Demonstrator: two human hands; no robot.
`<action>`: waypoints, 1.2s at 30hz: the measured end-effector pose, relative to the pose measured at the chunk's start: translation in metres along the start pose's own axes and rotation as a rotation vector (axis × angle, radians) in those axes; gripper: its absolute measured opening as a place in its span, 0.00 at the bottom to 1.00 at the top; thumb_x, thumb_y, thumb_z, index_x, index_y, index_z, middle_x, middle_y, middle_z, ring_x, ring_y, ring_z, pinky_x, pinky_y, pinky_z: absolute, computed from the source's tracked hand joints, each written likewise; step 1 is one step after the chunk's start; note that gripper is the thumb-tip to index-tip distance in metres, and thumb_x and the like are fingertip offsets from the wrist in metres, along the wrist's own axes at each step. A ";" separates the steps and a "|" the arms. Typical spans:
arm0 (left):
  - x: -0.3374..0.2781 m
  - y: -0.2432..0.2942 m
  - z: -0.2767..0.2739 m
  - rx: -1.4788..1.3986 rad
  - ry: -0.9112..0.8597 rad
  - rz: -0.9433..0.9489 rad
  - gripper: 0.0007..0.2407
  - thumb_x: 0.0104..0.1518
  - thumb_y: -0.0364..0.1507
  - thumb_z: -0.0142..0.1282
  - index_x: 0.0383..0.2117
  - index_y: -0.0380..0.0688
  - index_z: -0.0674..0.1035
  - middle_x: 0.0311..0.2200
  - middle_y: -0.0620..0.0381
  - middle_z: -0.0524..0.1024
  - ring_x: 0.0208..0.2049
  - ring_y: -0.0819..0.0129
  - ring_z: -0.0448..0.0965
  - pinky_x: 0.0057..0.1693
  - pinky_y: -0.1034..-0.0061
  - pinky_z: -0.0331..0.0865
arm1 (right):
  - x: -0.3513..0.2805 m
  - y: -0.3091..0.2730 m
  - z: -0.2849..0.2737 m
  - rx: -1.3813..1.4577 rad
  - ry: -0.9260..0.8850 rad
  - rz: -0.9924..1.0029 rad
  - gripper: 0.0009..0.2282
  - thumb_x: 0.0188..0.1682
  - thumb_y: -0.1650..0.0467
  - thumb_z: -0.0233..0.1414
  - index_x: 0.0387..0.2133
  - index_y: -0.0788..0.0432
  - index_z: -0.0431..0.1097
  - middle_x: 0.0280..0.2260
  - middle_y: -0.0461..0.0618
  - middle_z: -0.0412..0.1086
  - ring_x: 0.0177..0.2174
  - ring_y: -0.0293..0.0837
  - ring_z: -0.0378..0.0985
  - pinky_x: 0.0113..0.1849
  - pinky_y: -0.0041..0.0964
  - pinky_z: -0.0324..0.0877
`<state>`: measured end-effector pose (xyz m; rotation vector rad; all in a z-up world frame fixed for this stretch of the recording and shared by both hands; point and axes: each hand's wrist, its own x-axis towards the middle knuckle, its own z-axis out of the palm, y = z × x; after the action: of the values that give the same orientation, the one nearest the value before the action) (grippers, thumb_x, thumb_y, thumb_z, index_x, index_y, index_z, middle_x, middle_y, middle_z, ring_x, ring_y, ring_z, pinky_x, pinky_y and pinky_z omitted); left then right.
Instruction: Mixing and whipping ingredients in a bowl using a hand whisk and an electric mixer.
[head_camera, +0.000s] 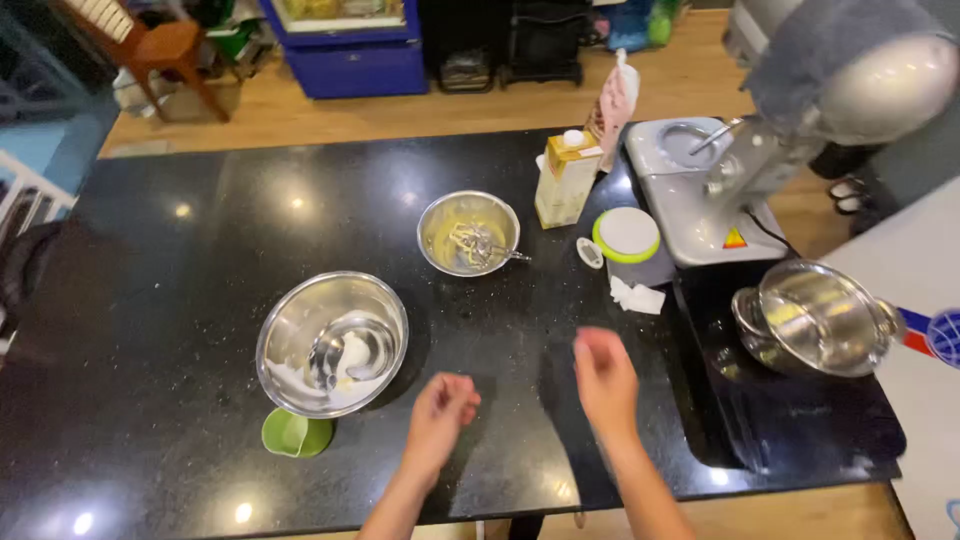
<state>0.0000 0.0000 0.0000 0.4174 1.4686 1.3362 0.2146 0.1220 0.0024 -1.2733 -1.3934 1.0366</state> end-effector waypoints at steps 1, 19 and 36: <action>0.006 0.005 0.004 -0.008 0.020 -0.003 0.07 0.63 0.28 0.55 0.37 0.35 0.79 0.30 0.50 0.79 0.28 0.69 0.74 0.38 0.77 0.69 | 0.027 -0.007 0.016 0.001 -0.022 0.003 0.07 0.51 0.74 0.54 0.42 0.60 0.74 0.27 0.44 0.72 0.25 0.34 0.69 0.29 0.27 0.65; 0.026 0.012 0.018 -0.118 0.189 -0.158 0.07 0.63 0.29 0.54 0.37 0.36 0.78 0.32 0.49 0.79 0.30 0.66 0.76 0.40 0.73 0.72 | 0.182 0.013 0.126 -0.621 -0.396 -0.007 0.08 0.45 0.69 0.57 0.22 0.63 0.74 0.23 0.54 0.75 0.25 0.55 0.79 0.33 0.45 0.74; -0.014 -0.015 -0.025 -0.370 0.363 -0.236 0.11 0.64 0.32 0.52 0.44 0.34 0.74 0.33 0.46 0.75 0.26 0.62 0.72 0.34 0.69 0.70 | 0.085 -0.062 0.021 -0.357 -0.425 0.465 0.11 0.53 0.70 0.53 0.25 0.67 0.74 0.21 0.51 0.73 0.11 0.42 0.67 0.18 0.34 0.62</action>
<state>-0.0101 -0.0279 -0.0112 -0.2433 1.4619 1.5000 0.1813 0.2006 0.0671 -1.7678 -1.6979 1.4832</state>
